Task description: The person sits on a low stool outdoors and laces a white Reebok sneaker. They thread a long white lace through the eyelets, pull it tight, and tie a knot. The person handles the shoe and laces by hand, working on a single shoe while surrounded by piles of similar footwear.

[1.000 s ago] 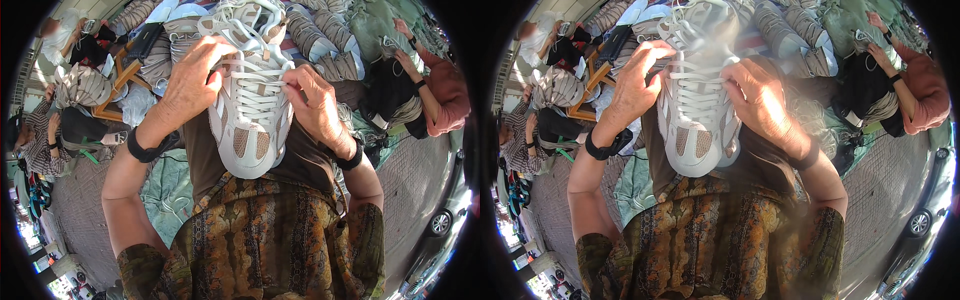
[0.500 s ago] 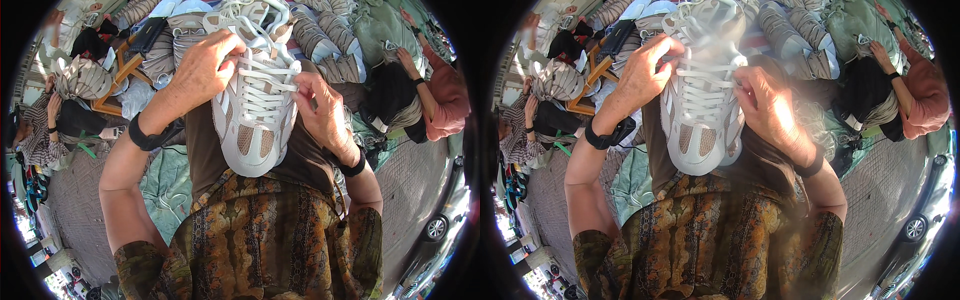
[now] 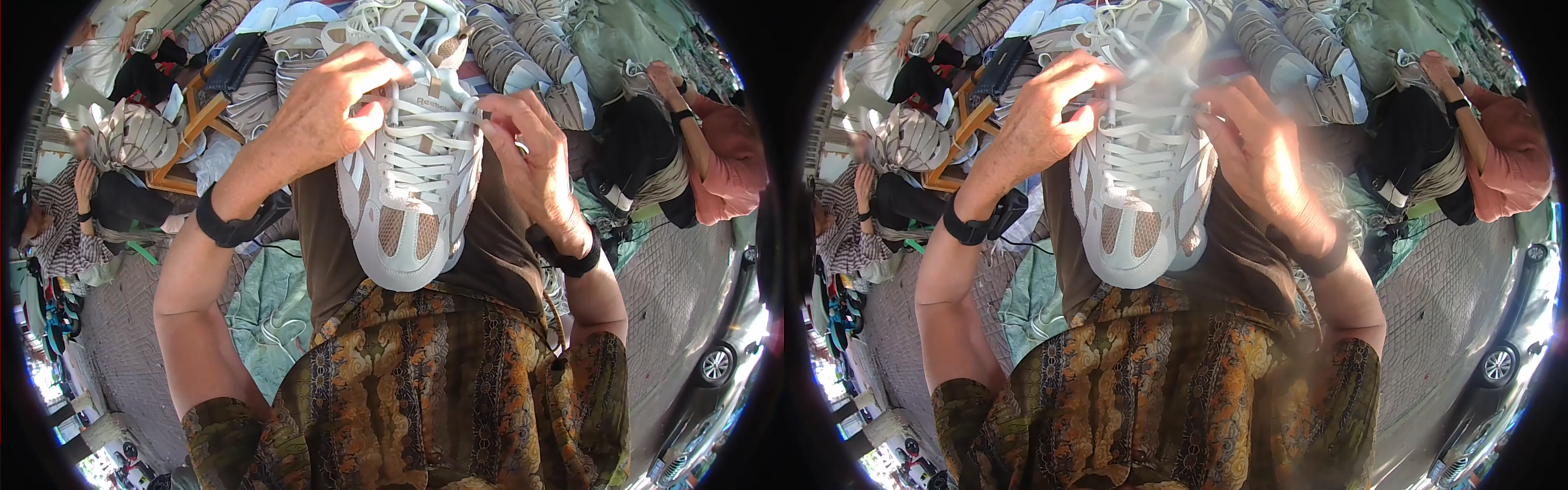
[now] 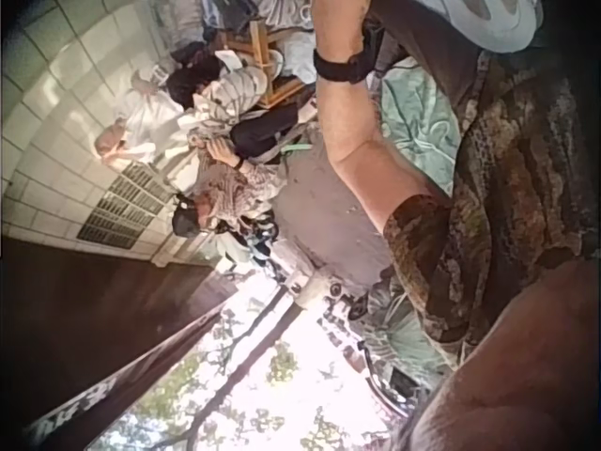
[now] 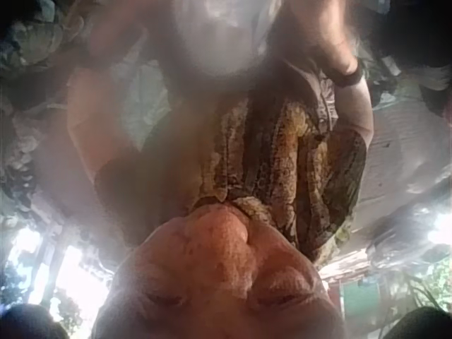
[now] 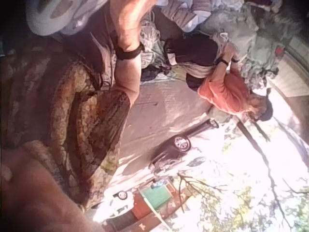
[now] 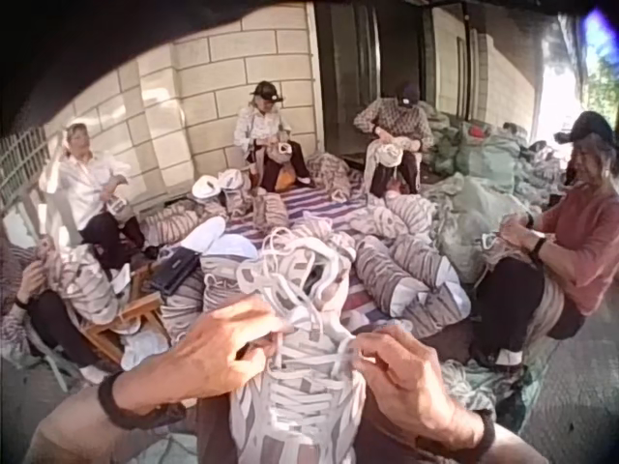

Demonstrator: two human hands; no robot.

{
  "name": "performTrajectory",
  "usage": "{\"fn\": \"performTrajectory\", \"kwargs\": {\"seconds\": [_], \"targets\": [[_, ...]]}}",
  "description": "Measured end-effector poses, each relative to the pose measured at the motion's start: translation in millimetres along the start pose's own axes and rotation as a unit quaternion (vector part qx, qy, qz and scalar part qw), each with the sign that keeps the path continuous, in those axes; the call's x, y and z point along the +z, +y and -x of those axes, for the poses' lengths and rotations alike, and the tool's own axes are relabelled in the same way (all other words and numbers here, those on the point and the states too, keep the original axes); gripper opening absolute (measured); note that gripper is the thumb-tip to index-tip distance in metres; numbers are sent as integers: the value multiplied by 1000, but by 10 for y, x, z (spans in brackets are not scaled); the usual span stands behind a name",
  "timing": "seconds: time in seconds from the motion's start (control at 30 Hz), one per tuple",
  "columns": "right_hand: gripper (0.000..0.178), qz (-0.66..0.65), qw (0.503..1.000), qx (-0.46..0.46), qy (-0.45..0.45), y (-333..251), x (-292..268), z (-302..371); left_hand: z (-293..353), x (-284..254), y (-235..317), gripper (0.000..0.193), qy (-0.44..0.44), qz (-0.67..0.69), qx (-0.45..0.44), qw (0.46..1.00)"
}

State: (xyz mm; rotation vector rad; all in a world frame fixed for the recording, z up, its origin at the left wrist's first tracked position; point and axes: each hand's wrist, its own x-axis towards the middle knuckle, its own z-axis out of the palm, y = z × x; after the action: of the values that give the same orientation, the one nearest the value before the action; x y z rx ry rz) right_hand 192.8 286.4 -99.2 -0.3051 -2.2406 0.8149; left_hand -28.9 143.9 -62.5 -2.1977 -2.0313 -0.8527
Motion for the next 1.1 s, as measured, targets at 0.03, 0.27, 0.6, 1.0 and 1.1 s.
{"fn": "performTrajectory", "kwargs": {"seconds": [0.03,0.27,0.6,1.0,1.1], "targets": [[27,17,999,-27,-12,33,23,-37,-36,-19,-22,20,-9,-7,21,1000],[15,36,991,-80,-98,54,47,-246,-199,-148,-38,13,-100,16,35,994],[13,5,986,63,-153,72,-113,-187,-201,-285,-106,19,-175,148,-130,965],[13,385,920,20,-66,684,-635,488,667,-365,-721,22,-87,-254,32,963],[16,433,893,61,-103,835,-775,707,895,-477,-863,16,-88,-313,-6,946]]}}
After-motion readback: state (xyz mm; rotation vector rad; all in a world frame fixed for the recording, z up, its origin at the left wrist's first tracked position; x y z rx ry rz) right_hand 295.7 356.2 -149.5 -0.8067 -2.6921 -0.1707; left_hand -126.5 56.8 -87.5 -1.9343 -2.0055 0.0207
